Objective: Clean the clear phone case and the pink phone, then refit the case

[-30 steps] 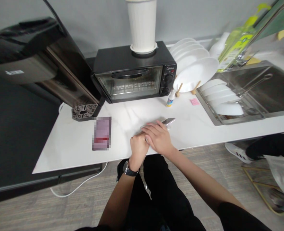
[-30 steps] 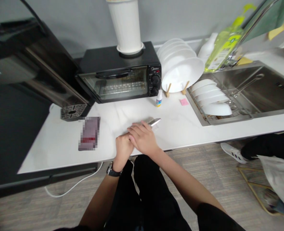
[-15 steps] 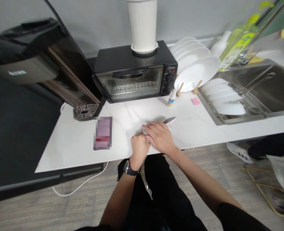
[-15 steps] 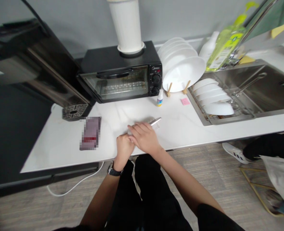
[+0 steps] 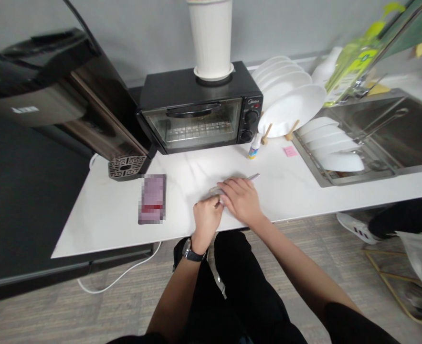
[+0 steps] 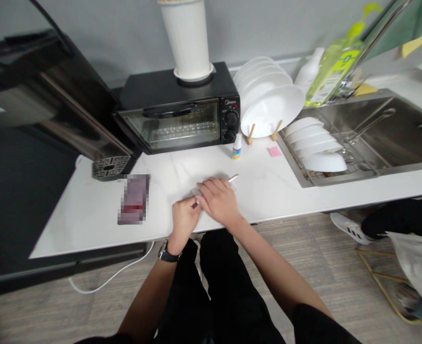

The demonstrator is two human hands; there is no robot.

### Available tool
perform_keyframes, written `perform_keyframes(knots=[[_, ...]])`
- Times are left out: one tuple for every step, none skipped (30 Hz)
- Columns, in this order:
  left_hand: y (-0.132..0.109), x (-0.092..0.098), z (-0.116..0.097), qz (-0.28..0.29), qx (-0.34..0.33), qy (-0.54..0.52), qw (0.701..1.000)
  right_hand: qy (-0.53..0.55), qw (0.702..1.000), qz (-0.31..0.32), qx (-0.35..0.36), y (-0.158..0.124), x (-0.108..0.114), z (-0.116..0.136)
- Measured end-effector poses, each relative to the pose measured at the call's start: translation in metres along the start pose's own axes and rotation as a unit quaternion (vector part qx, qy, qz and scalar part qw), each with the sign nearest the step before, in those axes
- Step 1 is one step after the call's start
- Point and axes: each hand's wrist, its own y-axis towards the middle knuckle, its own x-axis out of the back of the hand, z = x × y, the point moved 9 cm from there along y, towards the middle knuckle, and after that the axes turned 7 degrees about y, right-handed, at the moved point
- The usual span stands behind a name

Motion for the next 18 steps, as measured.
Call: perform_keyframes(knots=[[0.000,0.004,-0.004,-0.020,-0.015,-0.005,1.000,-0.008,0.999,-0.020,-0.029,0.002,0.010,-0.016],[-0.001,0.007,-0.008,-0.041,-0.031,-0.010,0.999,-0.016,0.998,-0.041,-0.055,0.003,0.019,-0.031],[-0.002,0.011,-0.012,-0.061,-0.047,-0.015,0.997,-0.022,0.995,-0.057,-0.073,0.003,0.026,-0.040],[-0.003,0.013,-0.014,-0.077,-0.060,-0.017,0.995,-0.028,0.994,-0.068,-0.083,0.003,0.030,-0.044],[-0.004,0.013,-0.014,-0.087,-0.067,-0.014,0.994,-0.032,0.994,-0.070,-0.083,0.003,0.030,-0.042],[-0.004,0.012,-0.013,-0.089,-0.068,-0.007,0.994,-0.032,0.995,-0.062,-0.073,0.003,0.026,-0.033],[-0.003,0.009,-0.010,-0.088,-0.066,0.003,0.994,-0.030,0.996,-0.052,-0.060,0.002,0.019,-0.022],[-0.003,0.006,-0.007,-0.085,-0.062,0.013,0.994,-0.023,0.999,-0.031,-0.037,0.000,0.009,-0.007],[-0.002,0.003,-0.003,-0.082,-0.057,0.022,0.995,-0.013,1.000,-0.009,-0.008,-0.001,-0.001,0.008],[-0.002,0.001,0.000,-0.078,-0.052,0.028,0.995,-0.006,1.000,0.009,0.016,-0.003,-0.009,0.019],[-0.002,0.000,0.002,-0.076,-0.049,0.032,0.995,0.000,0.999,0.023,0.033,-0.004,-0.014,0.025],[-0.002,0.000,0.002,-0.074,-0.049,0.033,0.995,0.001,0.999,0.026,0.038,-0.005,-0.014,0.025],[-0.002,0.001,0.001,-0.074,-0.052,0.033,0.995,-0.001,0.999,0.019,0.029,-0.004,-0.010,0.018],[-0.002,0.003,-0.002,-0.076,-0.056,0.031,0.995,-0.005,1.000,0.006,0.012,-0.002,-0.003,0.006],[-0.003,0.005,-0.005,-0.078,-0.061,0.026,0.995,-0.011,1.000,-0.016,-0.014,0.000,0.006,-0.009],[-0.003,0.008,-0.009,-0.082,-0.066,0.018,0.994,-0.016,0.999,-0.033,-0.033,0.002,0.015,-0.021],[-0.003,0.011,-0.012,-0.085,-0.070,0.008,0.994,-0.020,0.997,-0.048,-0.048,0.004,0.022,-0.031],[-0.003,0.013,-0.013,-0.088,-0.071,-0.002,0.994,-0.024,0.997,-0.058,-0.055,0.005,0.026,-0.035]])
